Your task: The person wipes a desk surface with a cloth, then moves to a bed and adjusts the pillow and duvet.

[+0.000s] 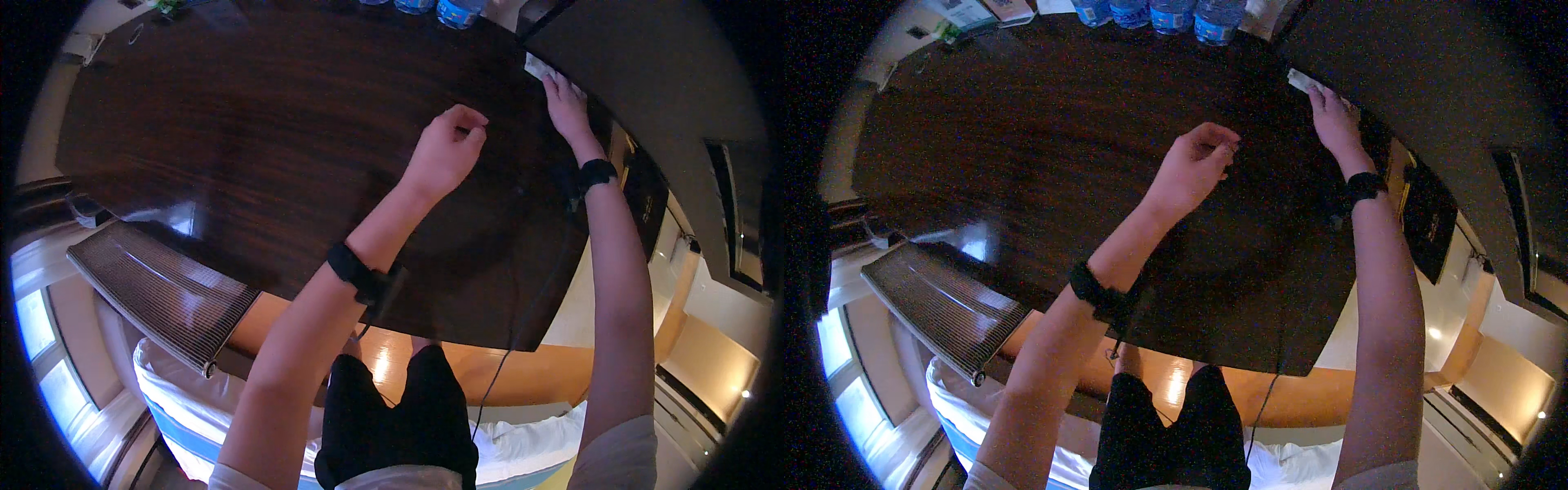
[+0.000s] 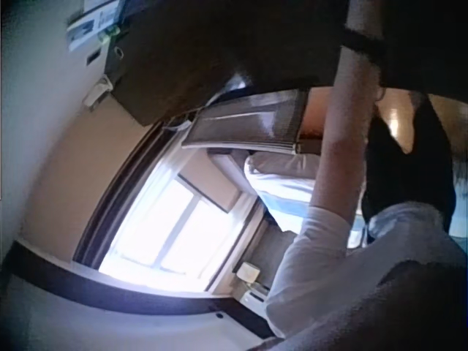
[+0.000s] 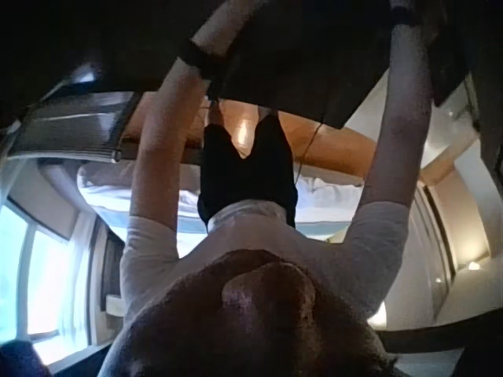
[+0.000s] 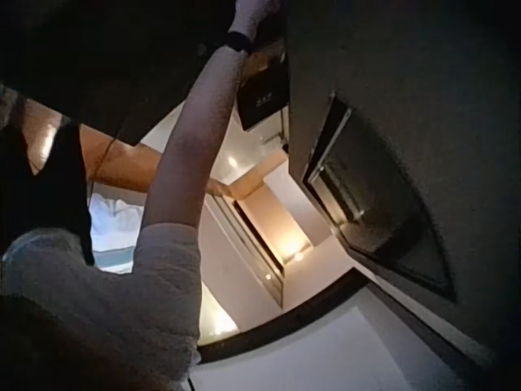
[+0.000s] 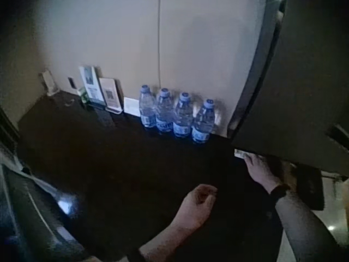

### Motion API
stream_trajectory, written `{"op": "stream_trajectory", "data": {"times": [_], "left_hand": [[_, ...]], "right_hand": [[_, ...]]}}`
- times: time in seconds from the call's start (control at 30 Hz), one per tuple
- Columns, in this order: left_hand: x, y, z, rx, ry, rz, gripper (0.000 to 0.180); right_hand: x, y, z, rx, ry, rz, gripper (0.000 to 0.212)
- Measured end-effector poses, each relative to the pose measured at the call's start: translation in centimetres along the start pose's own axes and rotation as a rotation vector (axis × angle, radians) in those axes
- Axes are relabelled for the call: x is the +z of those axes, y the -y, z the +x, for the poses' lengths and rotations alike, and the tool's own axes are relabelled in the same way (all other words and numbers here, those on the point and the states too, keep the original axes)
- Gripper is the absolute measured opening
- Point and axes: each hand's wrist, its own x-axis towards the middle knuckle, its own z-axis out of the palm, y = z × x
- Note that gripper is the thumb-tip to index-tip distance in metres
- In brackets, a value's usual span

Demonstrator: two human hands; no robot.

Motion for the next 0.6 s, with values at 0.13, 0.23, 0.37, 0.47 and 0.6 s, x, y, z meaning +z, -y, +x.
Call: {"op": "stream_trajectory", "data": {"times": [0.13,0.23,0.37,0.47,0.6], "left_hand": [[2.1,-1.6,2.0,0.035,0.010,0.052,0.024],[2.6,-1.8,3.9,0.022,0.015,-0.014,0.024],[1.0,-1.4,4.8,-0.064,0.029,-0.043,0.023],[0.2,-0.5,5.3,-0.084,0.019,-0.132,0.022],[1.1,-1.0,4.7,-0.095,-0.001,-0.160,0.023]], "right_hand": [[-0.6,-2.6,0.5,-0.014,-0.080,0.007,0.054],[-0.4,-3.4,-1.2,-0.164,-0.282,-0.079,0.048],[-0.5,1.5,-11.2,-0.232,-0.195,0.124,0.050],[-1.5,5.3,-20.9,-0.217,-0.036,0.104,0.058],[-1.8,7.4,-32.3,-0.227,0.097,0.086,0.067]]}}
